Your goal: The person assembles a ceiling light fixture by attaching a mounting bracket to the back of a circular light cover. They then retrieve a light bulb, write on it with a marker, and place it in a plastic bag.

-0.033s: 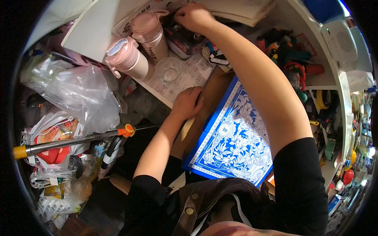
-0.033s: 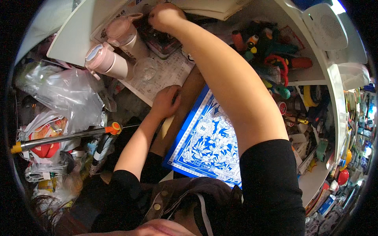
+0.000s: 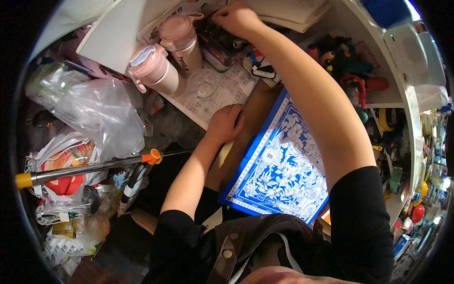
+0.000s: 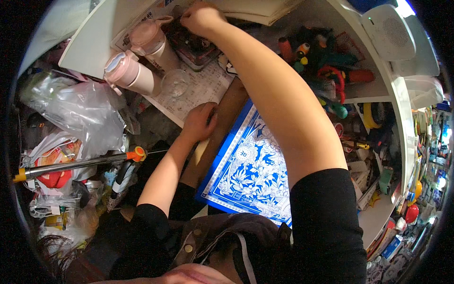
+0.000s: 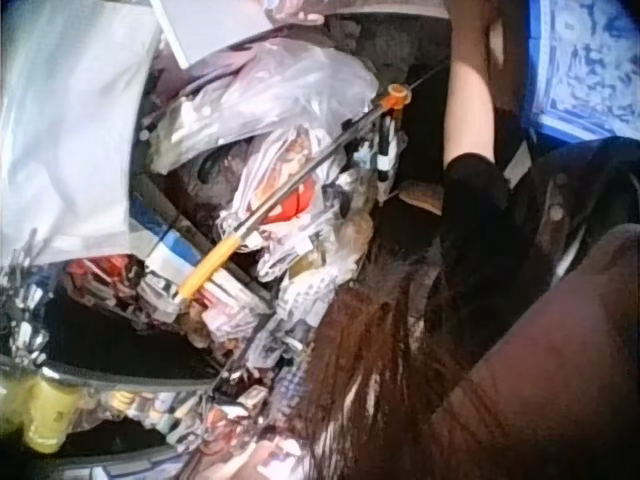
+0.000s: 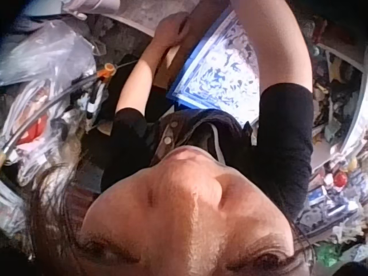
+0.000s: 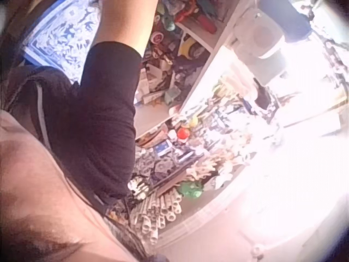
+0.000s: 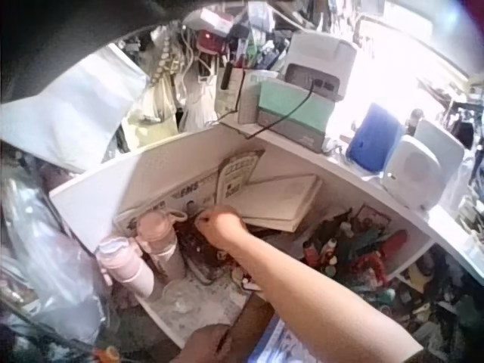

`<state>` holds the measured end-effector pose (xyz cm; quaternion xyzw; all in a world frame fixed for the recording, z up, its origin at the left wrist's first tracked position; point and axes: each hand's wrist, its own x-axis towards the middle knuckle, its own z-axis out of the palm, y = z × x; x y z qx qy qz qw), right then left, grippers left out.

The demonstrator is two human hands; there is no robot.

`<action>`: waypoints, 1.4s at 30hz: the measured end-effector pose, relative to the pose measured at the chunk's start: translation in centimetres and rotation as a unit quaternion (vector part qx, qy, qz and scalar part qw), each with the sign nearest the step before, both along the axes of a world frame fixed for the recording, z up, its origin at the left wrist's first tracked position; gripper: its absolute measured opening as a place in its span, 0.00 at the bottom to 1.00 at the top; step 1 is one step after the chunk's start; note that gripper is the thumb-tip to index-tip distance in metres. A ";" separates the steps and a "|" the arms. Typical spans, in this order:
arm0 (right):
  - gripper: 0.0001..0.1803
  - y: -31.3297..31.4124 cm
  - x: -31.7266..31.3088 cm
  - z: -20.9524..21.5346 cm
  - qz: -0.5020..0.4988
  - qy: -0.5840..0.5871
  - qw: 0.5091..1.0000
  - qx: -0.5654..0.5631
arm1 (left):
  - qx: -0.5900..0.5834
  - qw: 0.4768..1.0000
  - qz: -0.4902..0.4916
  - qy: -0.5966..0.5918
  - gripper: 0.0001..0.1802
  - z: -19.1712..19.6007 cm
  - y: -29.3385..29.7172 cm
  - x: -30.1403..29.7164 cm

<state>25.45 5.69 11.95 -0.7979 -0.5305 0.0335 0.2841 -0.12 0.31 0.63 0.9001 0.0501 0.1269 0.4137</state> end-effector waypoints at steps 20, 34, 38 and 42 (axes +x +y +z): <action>0.09 -48.0 -23.9 29.0 -0.043 0.137 0.990 -0.003 | -0.251 0.930 -0.194 -0.184 0.15 28.0 -19.9 -4.8; 0.07 -99.9 -36.8 33.6 -0.188 0.055 0.968 0.159 | -0.218 0.938 -0.207 -0.171 0.11 44.9 -65.1 4.2; 0.07 -118.1 -43.0 24.0 -0.442 0.274 0.815 0.256 | -0.307 0.922 -0.181 -0.152 0.10 44.6 -70.7 17.5; 0.06 -132.1 -53.4 13.1 -0.652 0.308 0.625 0.299 | -0.347 0.917 -0.146 -0.136 0.08 43.8 -77.3 27.1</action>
